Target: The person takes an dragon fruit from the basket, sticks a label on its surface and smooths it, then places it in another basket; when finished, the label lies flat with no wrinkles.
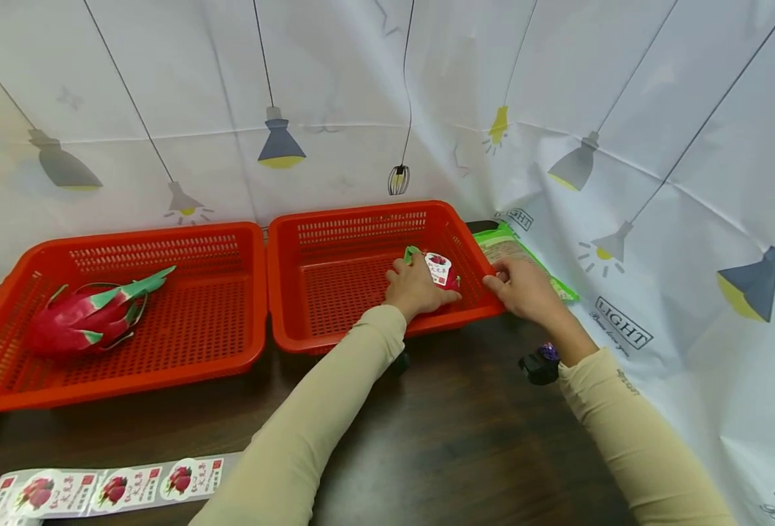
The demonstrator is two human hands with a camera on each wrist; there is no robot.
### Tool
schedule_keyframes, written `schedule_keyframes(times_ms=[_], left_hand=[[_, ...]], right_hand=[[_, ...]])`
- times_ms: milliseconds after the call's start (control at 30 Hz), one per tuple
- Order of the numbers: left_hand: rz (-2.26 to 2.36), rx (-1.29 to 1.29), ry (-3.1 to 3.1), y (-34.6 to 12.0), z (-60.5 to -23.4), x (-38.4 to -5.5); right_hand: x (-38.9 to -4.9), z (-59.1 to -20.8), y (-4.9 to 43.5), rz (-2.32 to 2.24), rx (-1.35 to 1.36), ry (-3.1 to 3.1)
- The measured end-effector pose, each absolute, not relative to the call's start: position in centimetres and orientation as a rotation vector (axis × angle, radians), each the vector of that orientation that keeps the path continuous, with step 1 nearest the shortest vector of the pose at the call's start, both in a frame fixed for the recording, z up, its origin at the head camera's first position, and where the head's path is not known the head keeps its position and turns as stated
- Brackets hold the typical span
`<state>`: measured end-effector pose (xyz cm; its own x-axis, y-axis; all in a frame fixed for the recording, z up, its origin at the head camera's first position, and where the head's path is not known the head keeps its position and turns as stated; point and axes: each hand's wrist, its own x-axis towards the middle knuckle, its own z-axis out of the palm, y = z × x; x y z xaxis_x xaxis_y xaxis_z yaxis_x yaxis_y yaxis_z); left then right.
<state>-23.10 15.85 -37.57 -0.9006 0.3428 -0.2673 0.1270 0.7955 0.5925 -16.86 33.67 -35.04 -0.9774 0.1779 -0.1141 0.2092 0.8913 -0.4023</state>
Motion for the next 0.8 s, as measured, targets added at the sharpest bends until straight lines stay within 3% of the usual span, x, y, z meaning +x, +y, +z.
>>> schedule_keyframes(times_ms=[567, 800], left_hand=[[1.202, 0.508, 2.424, 14.2, -36.1, -23.8], [1.264, 0.816, 2.425, 11.8, -34.0, -21.0]], right_hand=[[-19.5, -34.5, 35.9, -0.633, 0.164, 2.986], [-19.3, -35.1, 38.3, -0.66, 0.18, 2.952]])
